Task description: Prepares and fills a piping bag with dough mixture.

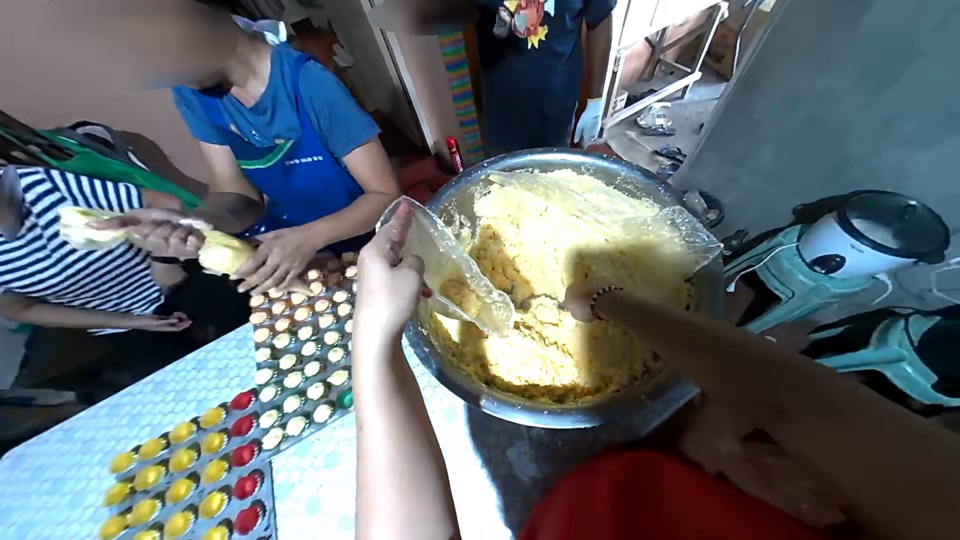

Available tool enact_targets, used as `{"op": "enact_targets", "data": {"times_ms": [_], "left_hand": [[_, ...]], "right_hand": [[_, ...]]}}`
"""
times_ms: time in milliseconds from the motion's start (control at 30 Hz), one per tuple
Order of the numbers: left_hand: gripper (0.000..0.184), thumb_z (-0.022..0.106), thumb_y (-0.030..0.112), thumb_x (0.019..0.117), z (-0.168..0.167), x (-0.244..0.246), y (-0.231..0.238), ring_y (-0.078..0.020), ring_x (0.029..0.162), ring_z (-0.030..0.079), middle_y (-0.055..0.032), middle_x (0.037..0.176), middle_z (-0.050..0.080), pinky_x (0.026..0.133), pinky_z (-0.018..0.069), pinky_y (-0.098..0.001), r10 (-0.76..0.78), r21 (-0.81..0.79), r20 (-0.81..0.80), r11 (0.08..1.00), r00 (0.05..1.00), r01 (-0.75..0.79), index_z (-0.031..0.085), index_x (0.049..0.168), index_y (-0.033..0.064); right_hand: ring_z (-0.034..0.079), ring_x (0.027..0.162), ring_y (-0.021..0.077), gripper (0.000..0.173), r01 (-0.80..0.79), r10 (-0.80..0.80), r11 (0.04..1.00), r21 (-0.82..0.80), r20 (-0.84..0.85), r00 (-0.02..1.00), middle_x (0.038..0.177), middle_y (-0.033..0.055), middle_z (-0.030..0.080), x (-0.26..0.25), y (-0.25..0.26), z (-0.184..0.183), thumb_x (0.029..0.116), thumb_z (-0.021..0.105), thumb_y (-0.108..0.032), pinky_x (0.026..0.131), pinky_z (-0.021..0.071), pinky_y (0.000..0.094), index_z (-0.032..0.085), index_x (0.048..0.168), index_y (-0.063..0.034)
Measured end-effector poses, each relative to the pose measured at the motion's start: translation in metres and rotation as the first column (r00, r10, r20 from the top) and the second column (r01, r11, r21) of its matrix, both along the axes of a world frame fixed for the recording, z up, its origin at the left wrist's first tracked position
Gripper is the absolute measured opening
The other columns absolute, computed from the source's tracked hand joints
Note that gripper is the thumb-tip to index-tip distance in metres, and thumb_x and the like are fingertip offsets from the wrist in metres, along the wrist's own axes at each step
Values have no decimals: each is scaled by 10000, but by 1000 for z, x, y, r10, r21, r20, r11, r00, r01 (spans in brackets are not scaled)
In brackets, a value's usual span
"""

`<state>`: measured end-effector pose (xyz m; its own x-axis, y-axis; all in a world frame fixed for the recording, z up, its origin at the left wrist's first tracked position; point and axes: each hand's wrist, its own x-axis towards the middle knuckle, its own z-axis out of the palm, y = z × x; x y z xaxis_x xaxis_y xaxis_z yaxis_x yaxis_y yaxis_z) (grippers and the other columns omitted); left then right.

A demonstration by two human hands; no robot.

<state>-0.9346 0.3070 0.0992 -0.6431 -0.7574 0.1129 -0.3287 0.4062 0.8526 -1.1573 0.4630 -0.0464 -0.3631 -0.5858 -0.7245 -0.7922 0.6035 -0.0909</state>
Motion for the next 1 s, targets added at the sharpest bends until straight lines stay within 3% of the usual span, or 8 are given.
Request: {"op": "enact_targets", "data": {"times_ms": [100, 300, 400, 467, 600, 733, 833, 1000], "left_hand": [[710, 426, -99, 918, -3, 0, 0, -117, 701, 661, -49, 1525, 533, 530, 535, -320, -11, 20, -4, 1000, 1000, 11, 434, 1570, 182], [705, 412, -101, 923, -13, 8, -1, -126, 726, 659, -51, 1571, 480, 560, 542, -333, -38, 52, -9, 998, 999, 39, 420, 1577, 163], [705, 405, -103, 925, -15, 12, 1, -138, 730, 660, -66, 1561, 488, 562, 543, -341, -48, 57, -5, 997, 999, 48, 411, 1579, 161], [747, 394, -109, 907, -16, 19, 7, -175, 627, 612, -102, 1498, 550, 488, 500, -354, -52, 37, 3, 998, 999, 52, 401, 1592, 189], [809, 390, -125, 885, -19, 22, 11, -196, 546, 563, -84, 1476, 579, 425, 456, -357, -44, 24, 18, 999, 999, 44, 375, 1607, 237], [816, 398, -127, 875, -16, 19, 13, -190, 538, 554, -93, 1470, 579, 421, 453, -356, -38, 16, 4, 999, 999, 38, 382, 1605, 237], [799, 397, -116, 874, -14, 14, 12, -188, 582, 579, -85, 1497, 560, 441, 462, -360, -53, 3, -11, 999, 999, 53, 389, 1601, 216], [775, 409, -118, 883, -10, 9, 9, -186, 640, 615, -77, 1499, 561, 462, 478, -366, -59, -25, -3, 998, 998, 59, 399, 1593, 192]], "right_hand": [[577, 1245, 445, 350, -45, 51, 997, -60, 98, 994, 1306, 307, 606, -2, 13, -24, 1083, 450, -136, 1041, 424, 618, 615, 1282, 100], [631, 1001, 401, 325, -54, 57, 998, -26, 163, 985, 1105, 275, 635, 21, 37, -3, 1085, 459, -178, 873, 481, 581, 622, 1225, 65], [632, 1070, 417, 400, -3, 4, 1000, -8, 192, 981, 1172, 293, 632, 31, 49, 5, 1106, 432, -240, 932, 474, 597, 602, 1300, 66], [597, 870, 327, 381, 44, -42, 999, -1, 218, 975, 1041, 237, 611, 38, 58, 12, 1106, 435, -238, 800, 480, 517, 588, 1291, 56], [556, 720, 231, 369, 128, -93, 988, -90, 321, 943, 930, 159, 612, 35, 79, -1, 1099, 460, -265, 690, 484, 427, 609, 1362, -52], [613, 886, 249, 437, 176, -143, 983, -48, 391, 909, 1110, 196, 660, 45, 92, 21, 1113, 438, -316, 841, 502, 442, 531, 1494, -124], [547, 808, 172, 429, 239, -208, 971, -7, 468, 859, 1056, 153, 638, 49, 99, 30, 1113, 448, -302, 759, 477, 362, 506, 1507, -142], [412, 550, 49, 395, 367, -312, 930, 40, 614, 725, 757, -8, 504, 39, 113, 22, 1109, 453, -250, 503, 368, 222, 517, 1487, -158]]}}
